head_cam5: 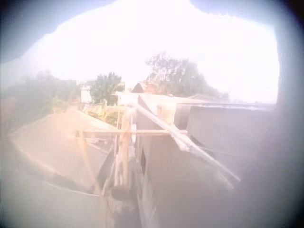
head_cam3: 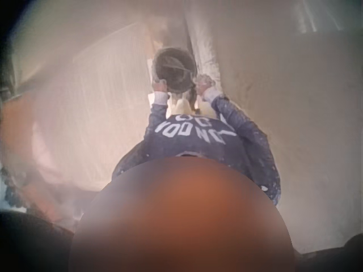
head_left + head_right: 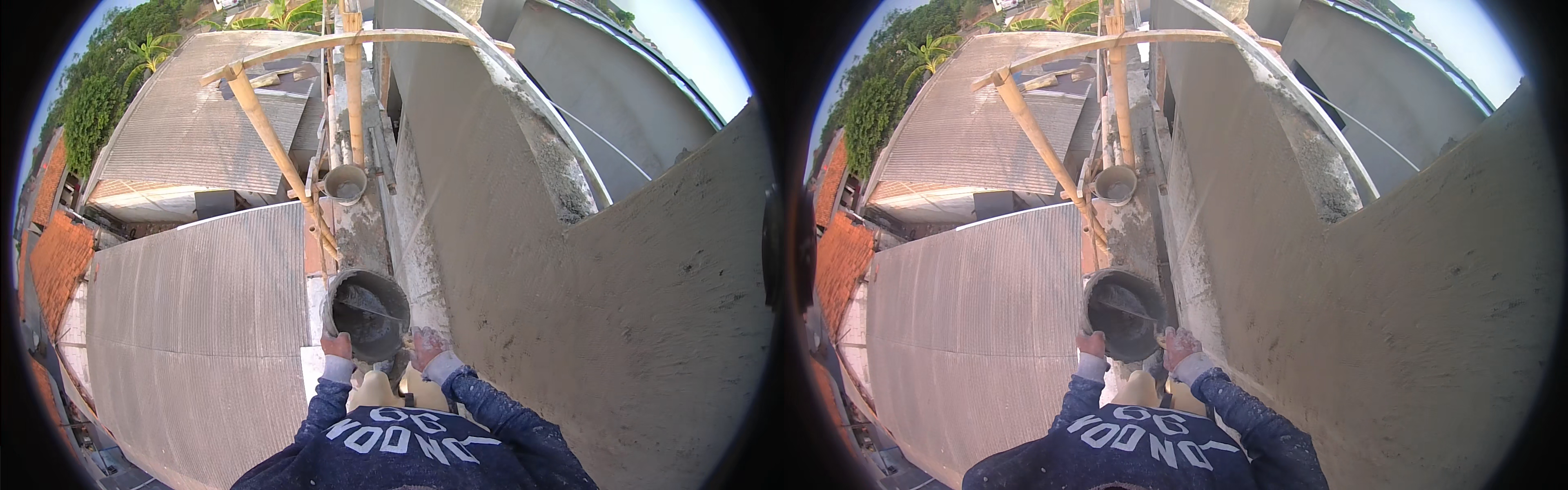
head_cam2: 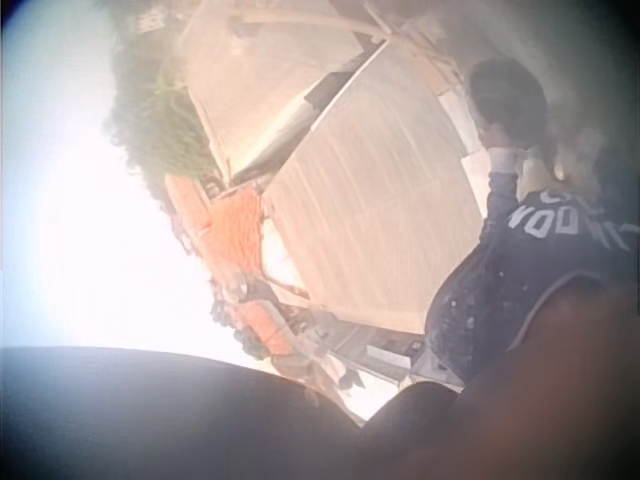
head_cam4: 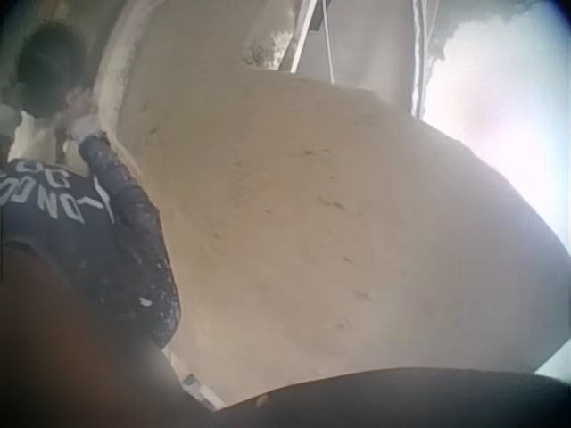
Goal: The person scoops wet cement from a bucket with a trowel and applies it to a vertical wall surface. They repeatedly smooth and level the cement layer across the wall while standing on scaffolding.
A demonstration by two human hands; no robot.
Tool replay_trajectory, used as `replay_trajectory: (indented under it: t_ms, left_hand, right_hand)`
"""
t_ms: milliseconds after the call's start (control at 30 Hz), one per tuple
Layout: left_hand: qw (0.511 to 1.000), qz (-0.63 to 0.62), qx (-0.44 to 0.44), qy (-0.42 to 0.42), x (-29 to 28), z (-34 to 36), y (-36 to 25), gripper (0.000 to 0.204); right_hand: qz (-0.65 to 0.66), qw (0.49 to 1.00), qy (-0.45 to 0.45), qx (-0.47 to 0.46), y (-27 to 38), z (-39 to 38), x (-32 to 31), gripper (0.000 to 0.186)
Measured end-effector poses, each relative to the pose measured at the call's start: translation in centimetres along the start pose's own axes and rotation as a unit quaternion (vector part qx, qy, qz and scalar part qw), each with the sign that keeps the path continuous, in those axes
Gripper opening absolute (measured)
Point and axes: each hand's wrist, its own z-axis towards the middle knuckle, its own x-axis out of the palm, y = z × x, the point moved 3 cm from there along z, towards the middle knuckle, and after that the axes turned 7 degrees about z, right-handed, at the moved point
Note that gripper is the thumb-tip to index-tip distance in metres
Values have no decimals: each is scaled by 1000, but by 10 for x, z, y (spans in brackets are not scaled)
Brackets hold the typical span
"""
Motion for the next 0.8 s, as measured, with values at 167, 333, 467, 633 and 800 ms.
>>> replay_trajectory:
  t_ms: [167, 333, 467, 633, 800]
  left_hand:
    - [995, -85, 40, 18, 14, 7, -59, 49]
    - [989, -90, 117, 14, 37, 36, -92, 38]
    - [995, -61, 68, 36, 65, 72, -82, 41]
    - [993, -69, 75, 64, 101, 136, -92, 47]
    - [990, 34, 97, 96, 135, 185, -139, 51]
  right_hand:
    - [-58, 996, -59, 37, -9, 54, -25, 42]
    - [2, 1000, -1, -15, 9, 88, -12, 32]
    - [13, 997, 39, -72, 18, 99, -21, 31]
    - [-19, 991, 112, -72, -16, 138, -53, 45]
    - [58, 995, 37, 78, -62, 223, -89, 47]
